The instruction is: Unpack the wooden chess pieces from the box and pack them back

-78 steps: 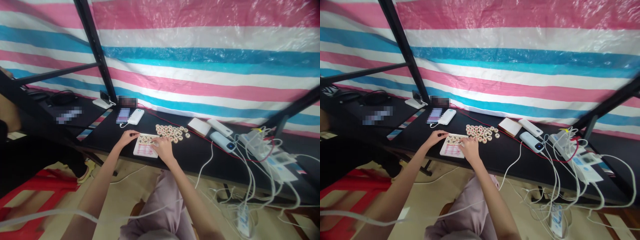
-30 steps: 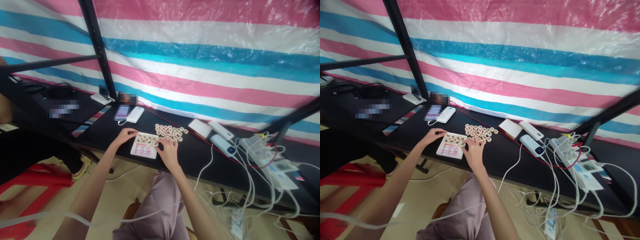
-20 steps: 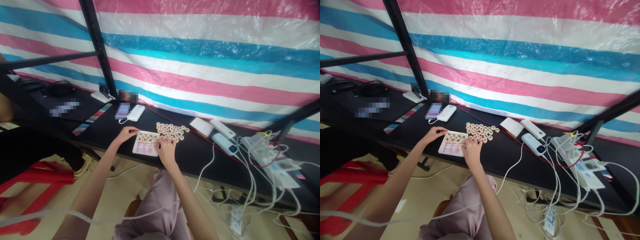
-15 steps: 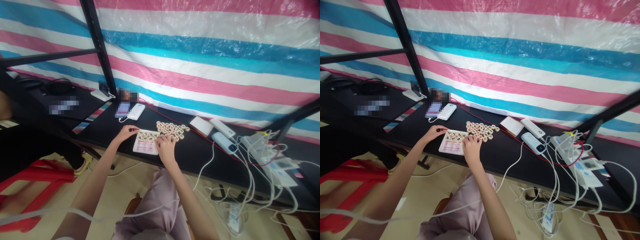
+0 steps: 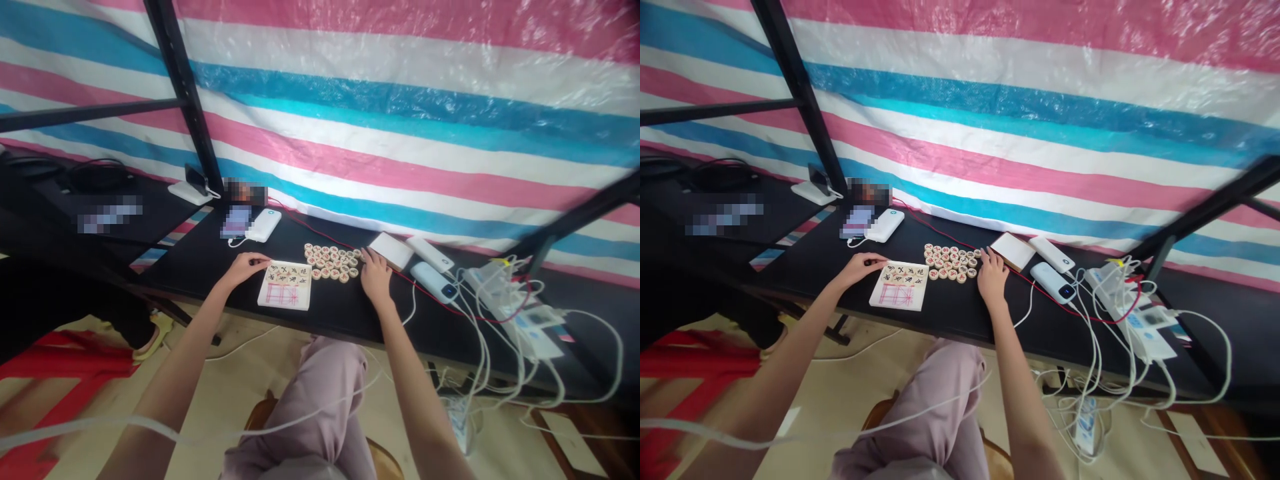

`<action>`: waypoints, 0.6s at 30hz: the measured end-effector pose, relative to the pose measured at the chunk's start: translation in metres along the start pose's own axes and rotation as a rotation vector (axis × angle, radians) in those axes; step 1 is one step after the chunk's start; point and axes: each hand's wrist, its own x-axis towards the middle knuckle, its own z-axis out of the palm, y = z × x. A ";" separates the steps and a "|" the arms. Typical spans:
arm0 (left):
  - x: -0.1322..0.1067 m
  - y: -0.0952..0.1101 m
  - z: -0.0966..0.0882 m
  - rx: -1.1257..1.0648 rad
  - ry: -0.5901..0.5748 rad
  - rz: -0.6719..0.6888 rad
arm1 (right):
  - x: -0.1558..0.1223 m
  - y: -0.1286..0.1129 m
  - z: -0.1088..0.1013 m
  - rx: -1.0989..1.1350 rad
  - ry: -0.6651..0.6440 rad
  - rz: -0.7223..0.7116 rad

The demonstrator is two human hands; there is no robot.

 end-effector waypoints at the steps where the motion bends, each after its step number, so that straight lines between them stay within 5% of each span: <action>1: 0.000 0.000 0.000 0.002 -0.002 0.000 | 0.004 0.009 0.002 -0.024 -0.029 -0.034; 5: -0.001 0.001 -0.001 0.019 -0.005 0.002 | 0.000 0.028 0.004 -0.063 -0.070 -0.088; 12: -0.001 0.000 0.000 0.008 0.009 0.009 | -0.043 0.031 -0.021 0.090 -0.072 0.052; 15: 0.000 -0.001 0.000 0.014 0.004 0.015 | -0.055 0.006 -0.037 0.305 -0.077 0.083; 18: 0.000 -0.001 0.000 0.027 -0.006 0.007 | -0.062 -0.048 -0.044 0.470 -0.077 0.071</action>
